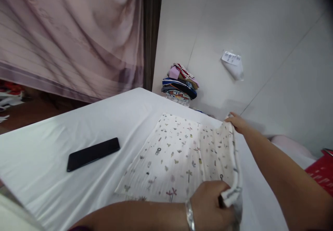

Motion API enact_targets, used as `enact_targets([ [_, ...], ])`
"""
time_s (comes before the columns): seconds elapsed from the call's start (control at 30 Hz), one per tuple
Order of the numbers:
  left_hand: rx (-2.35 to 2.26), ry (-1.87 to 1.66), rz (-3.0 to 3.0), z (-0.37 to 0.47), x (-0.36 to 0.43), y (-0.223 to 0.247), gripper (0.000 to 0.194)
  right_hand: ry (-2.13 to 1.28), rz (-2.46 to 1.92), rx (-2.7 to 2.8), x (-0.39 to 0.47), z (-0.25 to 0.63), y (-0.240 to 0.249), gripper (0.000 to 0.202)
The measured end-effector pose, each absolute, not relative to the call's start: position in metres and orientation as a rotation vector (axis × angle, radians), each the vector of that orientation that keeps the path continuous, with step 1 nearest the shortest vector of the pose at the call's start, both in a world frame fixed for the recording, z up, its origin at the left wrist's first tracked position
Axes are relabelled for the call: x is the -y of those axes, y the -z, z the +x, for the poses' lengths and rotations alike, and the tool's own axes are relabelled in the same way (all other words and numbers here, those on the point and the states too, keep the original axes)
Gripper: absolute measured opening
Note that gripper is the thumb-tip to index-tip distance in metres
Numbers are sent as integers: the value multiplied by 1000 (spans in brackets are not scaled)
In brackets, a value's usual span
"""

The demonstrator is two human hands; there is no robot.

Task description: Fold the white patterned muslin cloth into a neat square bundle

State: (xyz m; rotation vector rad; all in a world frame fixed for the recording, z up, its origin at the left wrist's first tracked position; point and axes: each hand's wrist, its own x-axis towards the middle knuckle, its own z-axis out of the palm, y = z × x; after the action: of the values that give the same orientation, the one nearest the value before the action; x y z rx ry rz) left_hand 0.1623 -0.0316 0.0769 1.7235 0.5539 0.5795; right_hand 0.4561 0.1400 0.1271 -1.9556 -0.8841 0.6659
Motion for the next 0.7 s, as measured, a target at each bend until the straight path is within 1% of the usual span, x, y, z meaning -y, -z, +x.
enact_targets([
  [0.1,-609,-656,1554,118,24,-79,4,-667,-1944,1028,-176,406,-138,88],
  [0.2,-690,-654,1399,76,16,-67,4,-667,-1951,1174,-211,349,-131,87],
  [0.27,-768,-651,1297,51,11,-51,7,-669,-1967,1269,-230,309,-115,86],
  [0.4,-919,-598,1003,14,1,-15,16,-645,-2040,1443,-254,241,-65,86],
  [0.53,-908,-495,836,-9,-3,3,25,-587,-2131,1566,-262,207,-31,81],
  [0.7,-929,-529,994,-26,-9,1,26,-513,-2169,1643,-276,197,-35,78],
])
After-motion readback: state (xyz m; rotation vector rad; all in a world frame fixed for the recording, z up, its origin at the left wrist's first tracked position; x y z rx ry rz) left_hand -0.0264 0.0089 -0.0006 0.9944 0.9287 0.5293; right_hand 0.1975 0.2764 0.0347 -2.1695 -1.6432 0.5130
